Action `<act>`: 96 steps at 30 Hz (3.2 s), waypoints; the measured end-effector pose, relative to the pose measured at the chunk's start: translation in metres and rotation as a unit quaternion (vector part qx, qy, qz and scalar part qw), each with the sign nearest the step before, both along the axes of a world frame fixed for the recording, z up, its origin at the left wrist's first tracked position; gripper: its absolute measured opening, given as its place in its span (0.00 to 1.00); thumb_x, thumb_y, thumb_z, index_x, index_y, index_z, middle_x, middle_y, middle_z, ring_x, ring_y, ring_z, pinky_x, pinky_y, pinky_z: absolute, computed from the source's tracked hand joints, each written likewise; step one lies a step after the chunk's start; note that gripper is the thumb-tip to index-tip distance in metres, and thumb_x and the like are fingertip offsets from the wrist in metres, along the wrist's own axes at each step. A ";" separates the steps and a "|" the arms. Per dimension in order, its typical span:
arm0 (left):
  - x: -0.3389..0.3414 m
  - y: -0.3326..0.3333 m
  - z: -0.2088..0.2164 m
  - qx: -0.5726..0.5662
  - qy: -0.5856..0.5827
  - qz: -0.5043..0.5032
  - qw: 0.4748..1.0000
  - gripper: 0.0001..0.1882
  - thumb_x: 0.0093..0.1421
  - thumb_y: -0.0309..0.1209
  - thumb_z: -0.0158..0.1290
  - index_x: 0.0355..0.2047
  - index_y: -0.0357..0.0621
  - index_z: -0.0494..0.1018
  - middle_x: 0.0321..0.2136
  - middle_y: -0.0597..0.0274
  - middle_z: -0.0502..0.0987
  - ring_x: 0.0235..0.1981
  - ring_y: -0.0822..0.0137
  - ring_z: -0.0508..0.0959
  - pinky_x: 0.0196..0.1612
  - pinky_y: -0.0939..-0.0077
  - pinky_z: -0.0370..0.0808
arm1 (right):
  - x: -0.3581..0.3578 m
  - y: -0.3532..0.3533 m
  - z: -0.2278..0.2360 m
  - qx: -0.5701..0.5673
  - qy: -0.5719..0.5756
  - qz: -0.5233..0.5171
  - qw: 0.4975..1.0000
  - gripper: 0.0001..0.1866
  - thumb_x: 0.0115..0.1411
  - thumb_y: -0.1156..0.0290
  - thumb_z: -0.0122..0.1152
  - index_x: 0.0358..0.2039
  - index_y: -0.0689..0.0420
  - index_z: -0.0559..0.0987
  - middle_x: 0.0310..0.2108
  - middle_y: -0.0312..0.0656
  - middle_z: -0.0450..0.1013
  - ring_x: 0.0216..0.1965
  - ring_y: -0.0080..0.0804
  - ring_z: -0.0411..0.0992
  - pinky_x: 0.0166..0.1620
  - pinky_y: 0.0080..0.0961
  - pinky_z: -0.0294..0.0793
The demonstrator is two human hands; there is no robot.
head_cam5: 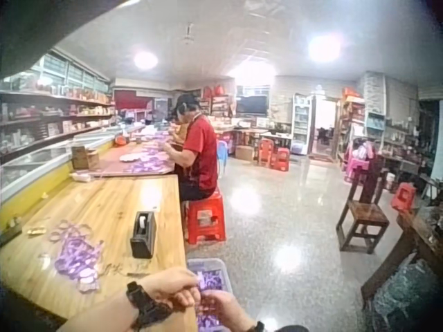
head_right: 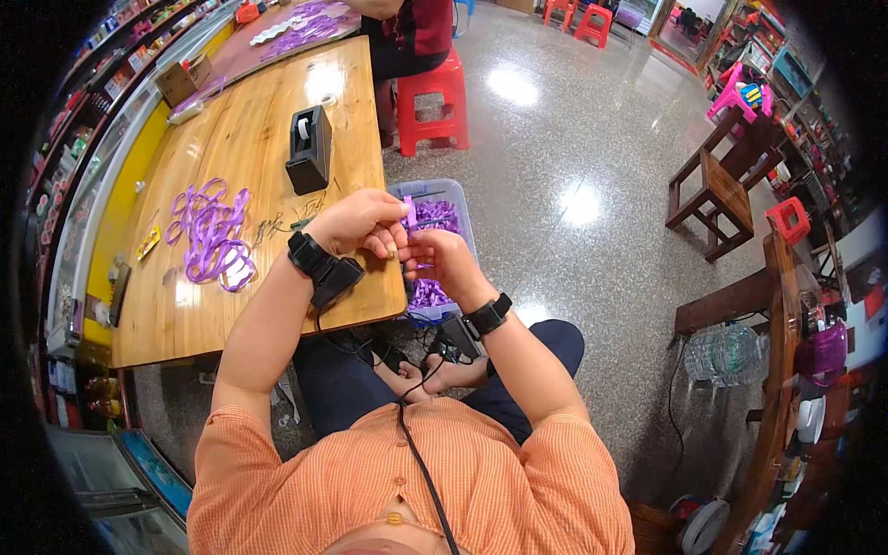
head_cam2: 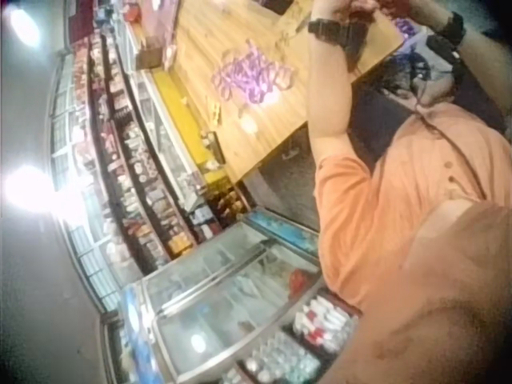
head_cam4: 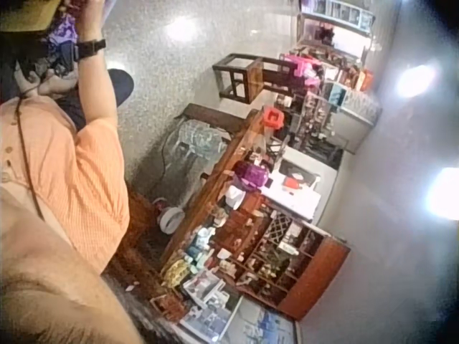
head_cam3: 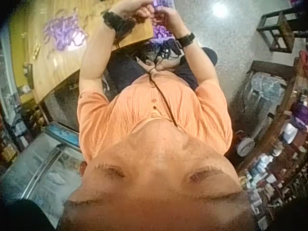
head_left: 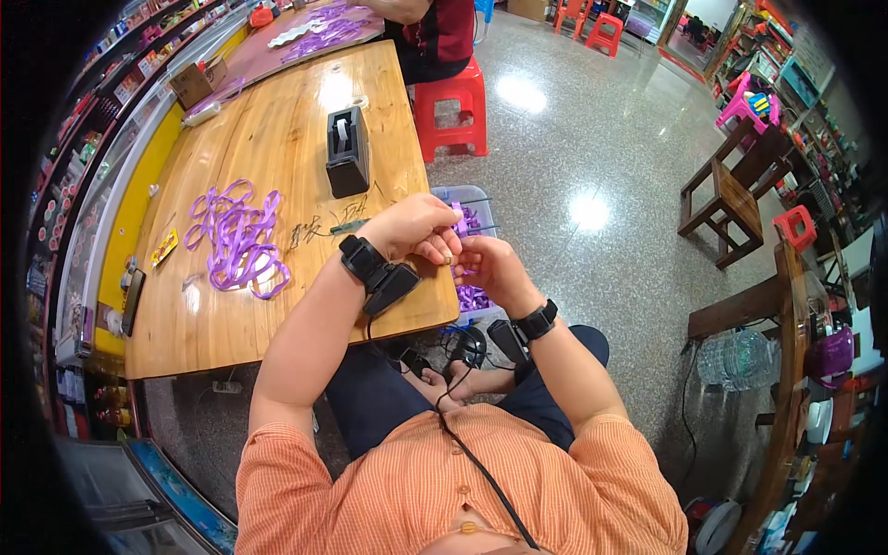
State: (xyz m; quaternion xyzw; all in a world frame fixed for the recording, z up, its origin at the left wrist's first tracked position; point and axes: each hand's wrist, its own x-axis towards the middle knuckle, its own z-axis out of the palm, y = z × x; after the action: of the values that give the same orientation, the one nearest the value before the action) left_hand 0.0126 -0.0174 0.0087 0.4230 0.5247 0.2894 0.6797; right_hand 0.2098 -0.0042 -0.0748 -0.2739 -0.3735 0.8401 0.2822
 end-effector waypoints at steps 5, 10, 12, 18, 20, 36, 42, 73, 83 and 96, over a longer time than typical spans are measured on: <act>-0.001 -0.004 0.001 0.001 0.004 -0.007 1.000 0.16 0.70 0.35 0.45 0.41 0.30 0.69 0.28 0.47 0.81 0.18 0.69 0.80 0.19 0.84 0.77 | -0.003 -0.004 -0.005 0.081 -0.025 -0.044 0.995 0.12 0.62 0.65 0.56 0.35 0.61 0.80 0.30 0.39 0.77 0.28 0.25 0.75 0.33 0.22 0.77; 0.004 -0.014 0.012 -0.019 -0.002 -0.003 1.000 0.15 0.70 0.34 0.44 0.45 0.29 0.66 0.29 0.45 0.81 0.19 0.67 0.81 0.19 0.83 0.78 | -0.002 -0.009 -0.002 0.186 -0.075 -0.109 0.974 0.11 0.61 0.69 0.57 0.29 0.63 0.82 0.24 0.36 0.75 0.25 0.21 0.72 0.30 0.18 0.73; 0.005 -0.017 0.010 -0.036 -0.023 -0.025 0.999 0.16 0.70 0.33 0.43 0.42 0.27 0.68 0.32 0.42 0.82 0.21 0.65 0.83 0.21 0.82 0.80 | -0.001 -0.008 -0.003 0.235 -0.092 -0.123 0.960 0.10 0.61 0.70 0.58 0.28 0.63 0.82 0.22 0.35 0.75 0.24 0.19 0.71 0.29 0.18 0.71; 0.002 -0.013 0.000 -0.036 -0.082 -0.016 0.996 0.15 0.70 0.32 0.43 0.41 0.25 0.68 0.34 0.39 0.81 0.22 0.65 0.83 0.24 0.82 0.81 | 0.000 -0.005 -0.002 0.266 -0.110 -0.144 0.947 0.10 0.60 0.70 0.58 0.29 0.64 0.82 0.22 0.34 0.76 0.24 0.17 0.71 0.29 0.16 0.70; 0.004 -0.016 0.003 -0.042 -0.083 -0.005 0.996 0.15 0.70 0.32 0.43 0.42 0.27 0.68 0.33 0.40 0.81 0.22 0.65 0.83 0.23 0.82 0.81 | 0.000 -0.004 0.002 0.287 -0.129 -0.147 0.938 0.11 0.61 0.70 0.58 0.29 0.64 0.83 0.22 0.35 0.76 0.24 0.18 0.72 0.29 0.17 0.71; 0.010 -0.017 -0.010 -0.030 -0.059 -0.006 0.998 0.11 0.64 0.26 0.45 0.45 0.33 0.65 0.33 0.42 0.80 0.22 0.59 0.82 0.22 0.70 0.80 | -0.119 0.081 0.136 0.347 -0.222 0.093 0.907 0.13 0.61 0.61 0.64 0.35 0.60 0.83 0.29 0.31 0.78 0.21 0.14 0.64 0.23 0.14 0.64; 0.008 -0.008 -0.033 -0.038 -0.100 0.002 0.994 0.09 0.66 0.30 0.44 0.41 0.35 0.66 0.33 0.40 0.80 0.26 0.53 0.83 0.26 0.67 0.83 | -0.186 0.099 0.135 0.308 -0.280 0.091 0.905 0.13 0.56 0.64 0.69 0.30 0.62 0.82 0.26 0.36 0.78 0.18 0.17 0.60 0.19 0.19 0.58; 0.017 -0.015 -0.036 -0.018 -0.057 -0.006 0.998 0.14 0.66 0.32 0.42 0.33 0.34 0.74 0.26 0.51 0.80 0.20 0.63 0.81 0.20 0.72 0.78 | -0.192 0.082 0.138 0.186 -0.187 0.114 0.958 0.06 0.62 0.71 0.63 0.35 0.61 0.80 0.30 0.36 0.77 0.20 0.11 0.58 0.19 0.09 0.56; 0.018 -0.023 -0.024 -0.006 0.011 -0.032 0.999 0.17 0.68 0.36 0.47 0.27 0.39 0.76 0.20 0.60 0.79 0.16 0.71 0.77 0.16 0.74 0.72 | -0.175 0.067 0.135 0.151 -0.269 0.162 0.938 0.06 0.60 0.73 0.65 0.35 0.62 0.80 0.30 0.39 0.78 0.18 0.11 0.56 0.18 0.09 0.54; 0.022 -0.024 -0.029 0.020 0.012 -0.002 1.000 0.16 0.66 0.34 0.47 0.26 0.37 0.77 0.24 0.57 0.81 0.22 0.65 0.82 0.24 0.75 0.77 | -0.179 0.078 0.103 0.179 -0.335 0.140 0.914 0.03 0.57 0.75 0.66 0.31 0.61 0.81 0.26 0.39 0.77 0.18 0.13 0.59 0.17 0.12 0.56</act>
State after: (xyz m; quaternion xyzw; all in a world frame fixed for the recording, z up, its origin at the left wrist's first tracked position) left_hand 0.0345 -0.0418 -0.0204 0.4407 0.5263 0.2933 0.6654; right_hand 0.0306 0.0735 0.0281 -0.4290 -0.6246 0.6494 0.0637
